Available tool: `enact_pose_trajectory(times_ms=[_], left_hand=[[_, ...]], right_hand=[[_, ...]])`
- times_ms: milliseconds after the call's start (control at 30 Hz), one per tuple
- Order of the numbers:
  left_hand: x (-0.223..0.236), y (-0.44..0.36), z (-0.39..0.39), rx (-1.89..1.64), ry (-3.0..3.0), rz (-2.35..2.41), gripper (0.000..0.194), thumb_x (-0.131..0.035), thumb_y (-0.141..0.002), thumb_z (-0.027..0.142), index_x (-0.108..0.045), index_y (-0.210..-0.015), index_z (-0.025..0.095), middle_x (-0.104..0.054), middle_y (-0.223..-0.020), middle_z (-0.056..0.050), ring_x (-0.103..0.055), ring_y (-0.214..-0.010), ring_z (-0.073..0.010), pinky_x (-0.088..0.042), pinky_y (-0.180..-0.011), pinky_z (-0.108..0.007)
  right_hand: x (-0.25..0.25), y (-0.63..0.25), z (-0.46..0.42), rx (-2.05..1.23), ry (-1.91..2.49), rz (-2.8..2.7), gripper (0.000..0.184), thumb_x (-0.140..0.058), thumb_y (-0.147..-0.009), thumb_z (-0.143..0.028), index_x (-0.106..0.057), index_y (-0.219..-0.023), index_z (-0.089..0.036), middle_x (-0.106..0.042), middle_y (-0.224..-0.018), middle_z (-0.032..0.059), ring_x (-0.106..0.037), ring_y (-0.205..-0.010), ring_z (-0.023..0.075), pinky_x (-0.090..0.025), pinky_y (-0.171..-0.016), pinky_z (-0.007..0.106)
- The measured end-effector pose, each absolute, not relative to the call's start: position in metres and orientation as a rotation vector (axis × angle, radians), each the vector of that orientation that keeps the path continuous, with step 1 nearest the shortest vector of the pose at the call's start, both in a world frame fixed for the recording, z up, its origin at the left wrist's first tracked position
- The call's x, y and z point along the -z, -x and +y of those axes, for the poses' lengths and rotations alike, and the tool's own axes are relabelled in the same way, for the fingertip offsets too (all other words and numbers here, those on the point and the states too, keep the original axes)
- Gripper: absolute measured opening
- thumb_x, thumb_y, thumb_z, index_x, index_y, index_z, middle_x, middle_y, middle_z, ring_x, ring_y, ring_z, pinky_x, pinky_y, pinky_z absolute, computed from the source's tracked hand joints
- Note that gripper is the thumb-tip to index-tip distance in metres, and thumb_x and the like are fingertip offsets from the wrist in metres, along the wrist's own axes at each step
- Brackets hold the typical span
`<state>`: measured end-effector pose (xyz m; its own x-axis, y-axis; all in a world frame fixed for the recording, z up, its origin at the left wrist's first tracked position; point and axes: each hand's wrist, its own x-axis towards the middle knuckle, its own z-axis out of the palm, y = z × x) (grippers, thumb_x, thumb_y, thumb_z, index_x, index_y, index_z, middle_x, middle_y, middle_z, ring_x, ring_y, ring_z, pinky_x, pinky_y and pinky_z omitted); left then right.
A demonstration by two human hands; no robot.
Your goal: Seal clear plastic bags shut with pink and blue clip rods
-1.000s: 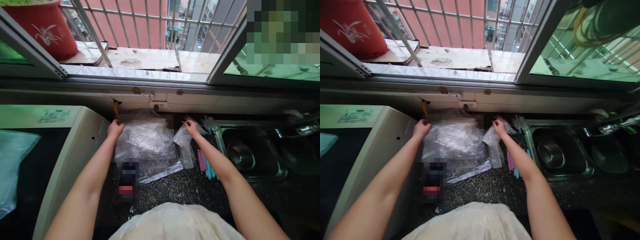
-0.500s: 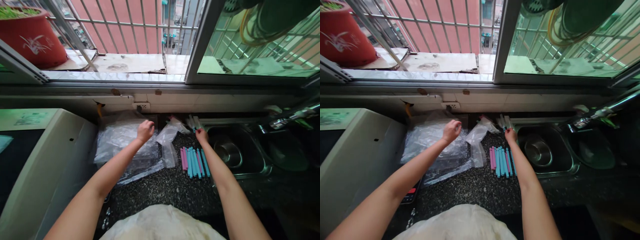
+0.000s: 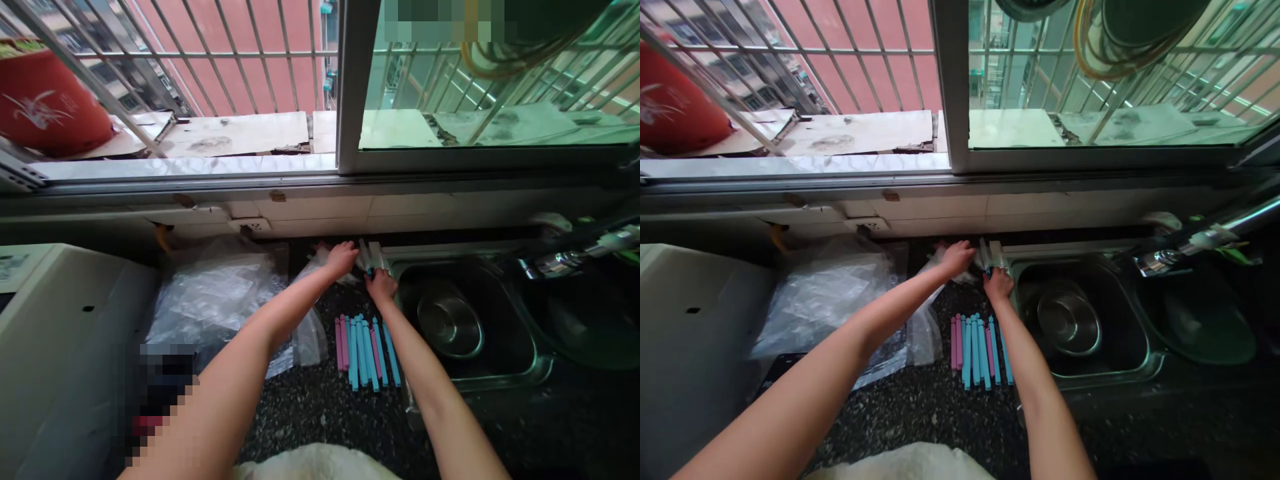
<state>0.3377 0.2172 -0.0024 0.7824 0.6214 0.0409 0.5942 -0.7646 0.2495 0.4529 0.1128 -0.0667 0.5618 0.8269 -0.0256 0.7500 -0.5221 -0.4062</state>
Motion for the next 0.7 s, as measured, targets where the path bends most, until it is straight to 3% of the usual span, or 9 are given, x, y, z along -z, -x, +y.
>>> enact_pose_trajectory(times_ms=[167, 433, 700], left_hand=[[0.018, -0.369, 0.228, -0.008, -2.865, 0.792, 0.032, -0.039, -0.08, 0.011, -0.062, -0.102, 0.015, -0.056, -0.107, -0.014, -0.051, -0.101, -0.0246, -0.04, -0.08, -0.035], [0.035, -0.376, 0.24, 0.065, -2.9, 0.608, 0.026, -0.043, -0.08, 0.011, -0.062, -0.098, 0.012, -0.059, -0.105, -0.015, -0.053, -0.102, -0.0238, -0.041, -0.081, -0.033], [0.036, -0.372, 0.232, 0.032, -2.95, 0.594, 0.025, -0.042, -0.081, 0.012, -0.064, -0.093, 0.013, -0.06, -0.101, -0.013, -0.054, -0.096, -0.0214, -0.042, -0.076, -0.032]], right_hand=[[0.068, -0.457, 0.112, -0.358, 2.461, -1.327, 0.03, -0.048, -0.08, -0.038, -0.059, -0.099, -0.018, -0.061, -0.094, 0.0166, -0.056, -0.095, 0.0312, -0.039, -0.081, 0.043], [0.067, -0.458, 0.111, -0.281, 2.539, -1.455, 0.028, -0.044, -0.082, -0.036, -0.06, -0.094, -0.017, -0.063, -0.092, 0.0168, -0.058, -0.088, 0.0279, -0.037, -0.076, 0.039], [0.064, -0.458, 0.104, 0.046, 2.44, -1.559, 0.025, -0.044, -0.079, -0.03, -0.063, -0.078, -0.013, -0.064, -0.071, 0.0126, -0.057, -0.069, 0.0233, -0.033, -0.062, 0.033]])
